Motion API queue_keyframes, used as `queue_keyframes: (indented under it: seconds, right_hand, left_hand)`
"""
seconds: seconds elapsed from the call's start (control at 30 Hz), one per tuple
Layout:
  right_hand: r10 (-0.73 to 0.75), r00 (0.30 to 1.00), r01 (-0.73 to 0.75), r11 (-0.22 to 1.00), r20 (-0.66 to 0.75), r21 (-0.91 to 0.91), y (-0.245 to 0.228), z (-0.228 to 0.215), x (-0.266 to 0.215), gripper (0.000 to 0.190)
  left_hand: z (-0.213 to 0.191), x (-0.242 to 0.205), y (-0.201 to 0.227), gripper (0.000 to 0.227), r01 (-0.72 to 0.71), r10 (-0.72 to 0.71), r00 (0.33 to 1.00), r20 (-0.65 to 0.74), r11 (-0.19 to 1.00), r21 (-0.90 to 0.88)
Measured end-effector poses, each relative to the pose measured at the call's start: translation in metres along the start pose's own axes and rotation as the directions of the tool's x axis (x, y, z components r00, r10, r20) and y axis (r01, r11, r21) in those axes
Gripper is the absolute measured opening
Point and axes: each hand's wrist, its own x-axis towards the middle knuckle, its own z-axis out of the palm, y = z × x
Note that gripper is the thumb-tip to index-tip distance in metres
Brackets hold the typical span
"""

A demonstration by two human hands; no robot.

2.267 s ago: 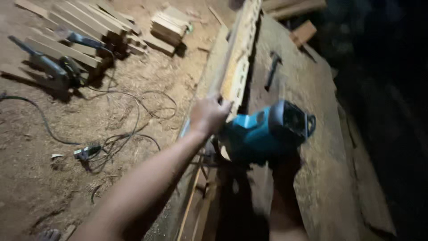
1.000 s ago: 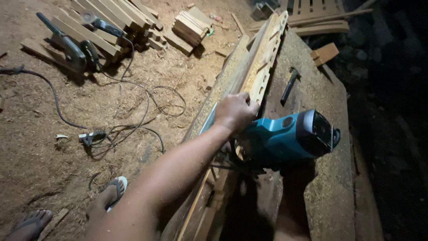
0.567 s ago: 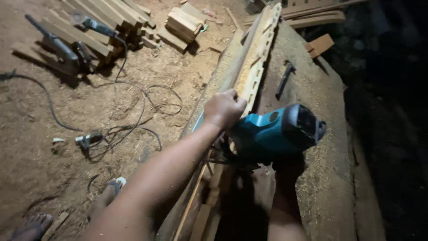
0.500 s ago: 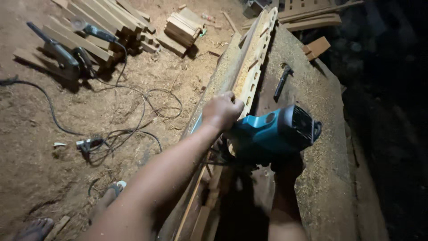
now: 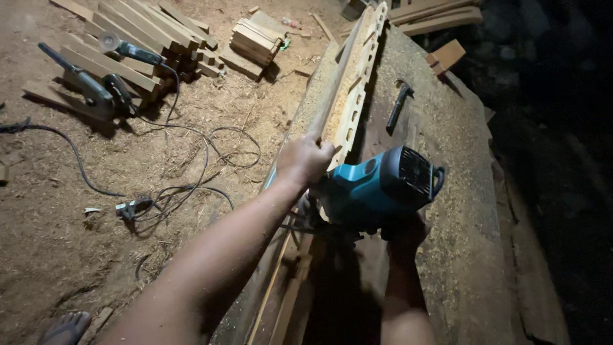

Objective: The person uses a handheld electric router to carve a decorative pattern along the edge of a long wooden plank. The camera is mounted on the person's head, providing a first-person view of the operation.

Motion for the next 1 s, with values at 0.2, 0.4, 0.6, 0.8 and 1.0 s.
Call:
queue_keyframes:
  seconds: [0.2, 0.4, 0.6, 0.8, 1.0]
  right_hand:
    - [0.023, 1.0, -0.022, 0.995, -0.006, 0.102, 0.002, 0.001, -0.002, 0.024]
    - [0.096, 0.994, -0.089, 0.987, -0.047, 0.134, -0.006, -0.008, 0.007, 0.029]
    - [0.122, 0.984, -0.13, 0.99, 0.134, 0.052, -0.061, -0.001, 0.007, 0.04]
    - [0.074, 0.981, -0.098, 0.987, 0.179, 0.129, -0.047, -0.012, 0.01, 0.025]
    - [-0.057, 0.982, 0.064, 0.998, 0.182, -0.03, 0.002, -0.039, -0.008, 0.023]
  left_hand:
    - [0.001, -0.005, -0.002, 0.044, -0.04, 0.04, 0.997, -0.062, 0.999, -0.001]
    - [0.0, -0.004, 0.003, 0.044, -0.098, 0.094, 0.994, -0.048, 0.991, -0.09]
    - [-0.011, 0.001, 0.014, 0.038, -0.308, 0.283, 0.95, -0.136, 0.923, -0.232]
    - [-0.01, -0.001, -0.007, 0.041, -0.209, 0.258, 0.964, 0.064, 0.883, -0.42]
    - [-0.008, -0.005, -0.014, 0.048, -0.177, 0.217, 0.974, 0.067, 0.912, -0.37]
